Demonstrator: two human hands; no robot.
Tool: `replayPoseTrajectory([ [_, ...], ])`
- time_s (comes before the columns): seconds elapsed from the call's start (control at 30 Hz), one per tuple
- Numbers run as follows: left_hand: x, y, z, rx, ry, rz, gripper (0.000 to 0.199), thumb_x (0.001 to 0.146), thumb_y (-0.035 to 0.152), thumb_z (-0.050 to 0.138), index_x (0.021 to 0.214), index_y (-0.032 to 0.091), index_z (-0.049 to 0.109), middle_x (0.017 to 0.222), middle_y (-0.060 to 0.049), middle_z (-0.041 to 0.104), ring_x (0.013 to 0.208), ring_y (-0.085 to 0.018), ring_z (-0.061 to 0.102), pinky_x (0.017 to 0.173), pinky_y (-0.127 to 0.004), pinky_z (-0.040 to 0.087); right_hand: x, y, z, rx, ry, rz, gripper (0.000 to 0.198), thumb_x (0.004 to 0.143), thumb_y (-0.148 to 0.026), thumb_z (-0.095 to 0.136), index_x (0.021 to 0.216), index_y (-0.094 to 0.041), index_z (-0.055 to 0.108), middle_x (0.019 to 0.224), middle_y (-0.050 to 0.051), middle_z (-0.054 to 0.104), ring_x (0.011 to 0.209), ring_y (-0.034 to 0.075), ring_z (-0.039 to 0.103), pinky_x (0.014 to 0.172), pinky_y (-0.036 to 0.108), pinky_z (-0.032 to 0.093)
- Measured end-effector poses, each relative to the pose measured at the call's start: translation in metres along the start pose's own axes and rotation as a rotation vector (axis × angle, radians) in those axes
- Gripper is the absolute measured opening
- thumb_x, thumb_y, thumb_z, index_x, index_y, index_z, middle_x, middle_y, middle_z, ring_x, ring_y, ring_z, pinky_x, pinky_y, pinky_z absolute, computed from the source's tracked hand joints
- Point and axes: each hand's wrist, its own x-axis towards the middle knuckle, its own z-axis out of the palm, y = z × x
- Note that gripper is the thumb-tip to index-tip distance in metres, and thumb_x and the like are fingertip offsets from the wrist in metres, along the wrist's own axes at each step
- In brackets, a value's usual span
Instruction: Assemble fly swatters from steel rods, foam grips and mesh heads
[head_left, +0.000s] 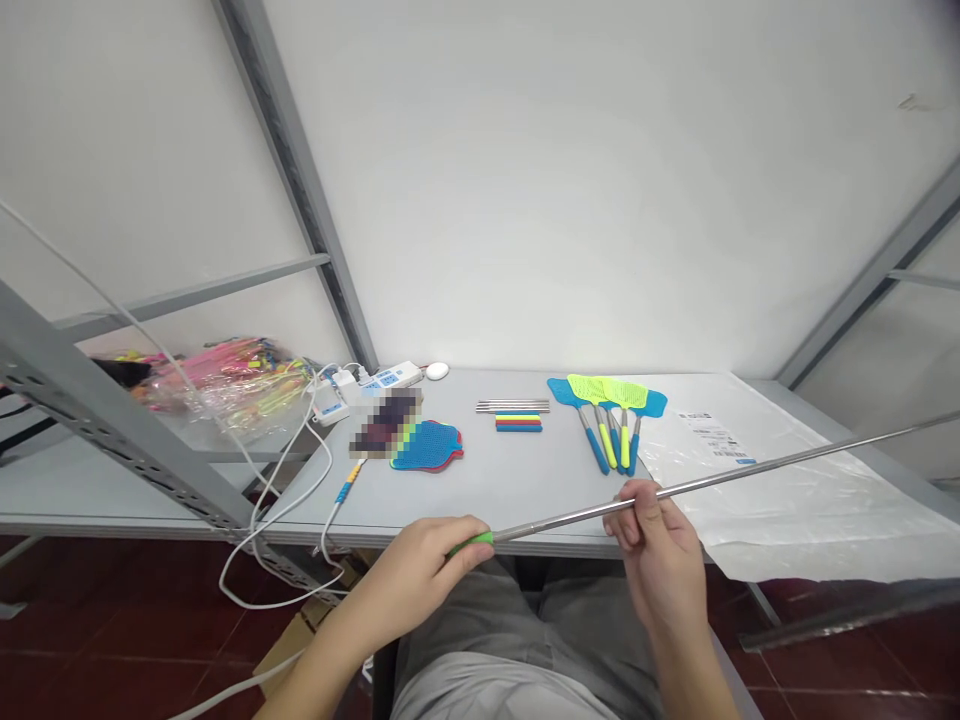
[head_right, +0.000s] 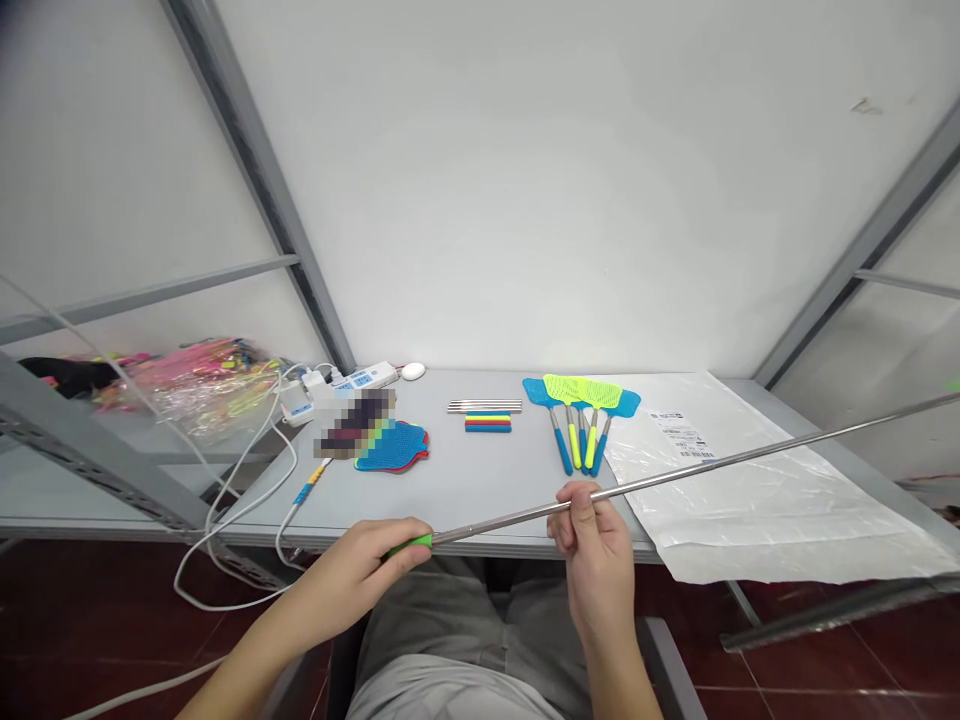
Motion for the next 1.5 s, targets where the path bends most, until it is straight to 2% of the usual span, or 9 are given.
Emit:
replayPoseTrajectory([
  [0.13,0.003,-0.001,0.004,-0.061,0.042,-0.003,0.033,0.099,0.042,0.046,0.081,0.020,0.062,0.072,0.003,0.060,0.068,-0.013,0.054,0.067,-0.022,0.036,-0.007,0.013,0.010,0.059,-0.012,0.030,0.030,0.092,-0.047,0.058,0.079,-0.021,0.061,0.058,-0.006,0.034,0.055,0.010,0.031,0.057,0.026,0.032],
  [0.3,0.009,0.011,0.019,-0.097,0.084,0.033,0.037,0.100,0.042,0.043,0.078,0.018,0.062,0.071,0.002,0.061,0.066,-0.013,0.052,0.063,-0.023,0.034,-0.023,0.027,0.039,-0.117,-0.265,0.070,0.035,0.090,-0.050,0.058,0.074,-0.020,0.063,0.063,-0.002,0.042,0.058,0.013,0.036,0.056,0.027,0.030],
  [0.4,0.008,0.013,0.018,-0.086,0.069,0.037,0.037,0.101,0.041,0.043,0.077,0.018,0.060,0.070,0.002,0.059,0.065,-0.012,0.051,0.063,-0.023,0.033,-0.022,0.027,0.036,-0.220,-0.317,0.099,0.031,0.085,-0.050,0.066,0.079,-0.019,0.067,0.066,-0.002,0.045,0.060,0.013,0.036,0.057,0.027,0.031],
  [0.6,0.001,0.005,0.004,-0.034,0.056,0.051,0.039,0.101,0.041,0.043,0.075,0.019,0.061,0.067,0.002,0.058,0.063,-0.012,0.051,0.063,-0.023,0.034,-0.007,0.004,-0.002,-0.061,-0.023,0.053,0.030,0.089,-0.047,0.063,0.081,-0.019,0.069,0.062,-0.003,0.041,0.058,0.011,0.036,0.055,0.026,0.030],
  [0.8,0.001,-0.001,-0.001,-0.023,0.080,0.068,0.037,0.099,0.040,0.046,0.079,0.019,0.068,0.068,0.001,0.061,0.064,-0.013,0.054,0.064,-0.023,0.037,-0.006,-0.003,0.004,0.040,0.150,-0.029,0.032,0.094,-0.046,0.056,0.079,-0.020,0.066,0.057,-0.006,0.032,0.055,0.011,0.030,0.055,0.026,0.032],
  [1.0,-0.001,-0.009,-0.007,-0.037,0.090,-0.009,0.038,0.098,0.041,0.049,0.073,0.018,0.064,0.065,0.003,0.056,0.063,-0.012,0.049,0.063,-0.022,0.036,-0.016,0.012,0.026,-0.053,0.027,0.015,0.034,0.094,-0.050,0.055,0.080,-0.020,0.066,0.061,-0.004,0.035,0.059,0.011,0.034,0.057,0.026,0.030],
  [1.23,0.007,0.009,0.013,-0.096,0.122,0.063,0.036,0.099,0.041,0.047,0.080,0.018,0.067,0.067,0.001,0.061,0.064,-0.012,0.052,0.063,-0.022,0.038,-0.036,0.024,0.056,-0.295,-0.277,0.047,0.038,0.092,-0.050,0.055,0.080,-0.019,0.072,0.063,-0.001,0.043,0.059,0.013,0.037,0.056,0.028,0.031],
  [1.33,0.004,0.006,0.008,-0.031,0.156,0.077,0.038,0.099,0.040,0.046,0.076,0.018,0.067,0.066,0.000,0.062,0.063,-0.013,0.053,0.064,-0.022,0.039,-0.021,0.010,0.036,-0.303,-0.168,0.047,0.033,0.087,-0.050,0.064,0.086,-0.019,0.075,0.062,-0.002,0.042,0.061,0.013,0.038,0.059,0.028,0.033],
  [1.5,-0.002,-0.005,-0.005,-0.003,0.167,0.083,0.036,0.097,0.042,0.048,0.081,0.020,0.071,0.068,-0.001,0.065,0.064,-0.014,0.057,0.064,-0.022,0.042,0.013,-0.025,-0.007,0.031,0.144,-0.116,0.030,0.090,-0.046,0.061,0.084,-0.018,0.071,0.056,-0.006,0.030,0.054,0.010,0.030,0.053,0.024,0.030],
])
